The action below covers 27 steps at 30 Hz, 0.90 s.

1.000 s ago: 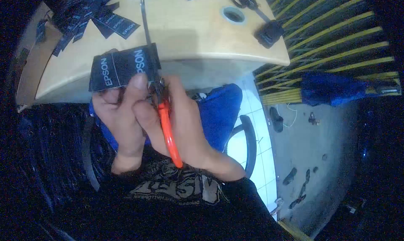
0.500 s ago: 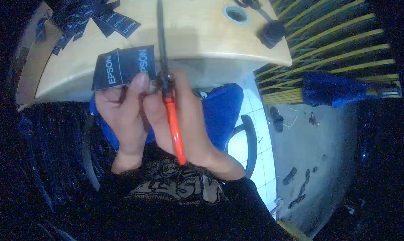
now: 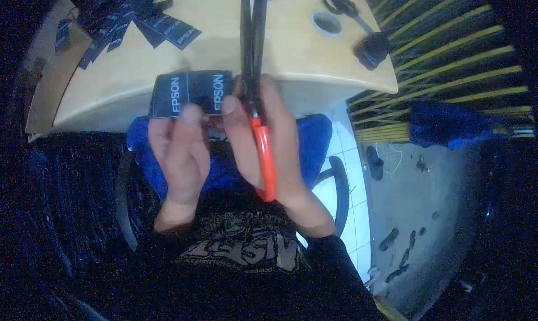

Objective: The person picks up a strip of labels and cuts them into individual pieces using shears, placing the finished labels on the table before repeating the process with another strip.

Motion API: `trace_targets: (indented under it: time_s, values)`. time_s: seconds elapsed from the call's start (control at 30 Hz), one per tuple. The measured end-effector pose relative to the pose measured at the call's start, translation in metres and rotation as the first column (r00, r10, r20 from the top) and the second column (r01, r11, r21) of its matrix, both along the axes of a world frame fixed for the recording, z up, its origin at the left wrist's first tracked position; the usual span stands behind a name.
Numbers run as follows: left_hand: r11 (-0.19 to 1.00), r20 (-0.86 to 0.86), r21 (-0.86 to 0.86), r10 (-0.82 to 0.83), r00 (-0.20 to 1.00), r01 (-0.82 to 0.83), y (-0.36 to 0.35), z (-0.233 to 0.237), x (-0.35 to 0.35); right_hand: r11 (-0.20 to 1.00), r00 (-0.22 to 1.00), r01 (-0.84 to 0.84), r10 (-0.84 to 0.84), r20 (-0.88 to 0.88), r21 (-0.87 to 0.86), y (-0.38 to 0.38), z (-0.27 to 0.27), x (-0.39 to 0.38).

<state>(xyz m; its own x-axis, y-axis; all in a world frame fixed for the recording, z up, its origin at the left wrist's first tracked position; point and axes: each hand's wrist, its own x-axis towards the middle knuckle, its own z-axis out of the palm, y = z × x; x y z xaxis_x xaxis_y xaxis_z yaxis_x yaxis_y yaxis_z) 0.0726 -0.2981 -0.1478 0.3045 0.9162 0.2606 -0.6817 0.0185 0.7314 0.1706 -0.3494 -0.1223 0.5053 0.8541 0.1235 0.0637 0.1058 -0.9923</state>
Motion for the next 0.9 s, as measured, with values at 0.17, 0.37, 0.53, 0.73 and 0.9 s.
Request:
trace_targets:
  time_s: [0.17,0.37,0.53,0.73,0.9]
  values:
    - [0.996,-0.145,-0.029,0.077,0.986,-0.082,0.012,0.003,-0.008,1.0,1.0,0.016,-0.016,-0.014,-0.024,0.004,0.011,0.01]
    - [0.987,-0.236,0.013,0.158,0.959,-0.159,0.02,0.01,-0.003,1.0,0.999,-0.013,0.014,-0.046,0.025,0.012,0.019,0.018]
    - [0.971,-0.259,0.042,0.239,0.936,-0.236,0.028,0.017,0.007,0.997,0.997,-0.023,0.028,-0.07,0.069,0.016,0.014,0.023]
    - [0.971,-0.169,-0.001,0.235,0.957,-0.238,0.033,0.027,0.019,1.0,1.0,-0.018,0.017,-0.021,-0.023,-0.007,-0.005,0.013]
    - [0.952,-0.155,0.057,0.307,0.939,-0.301,0.032,0.027,0.027,0.989,0.991,-0.096,0.105,0.08,-0.116,-0.04,-0.029,-0.004]
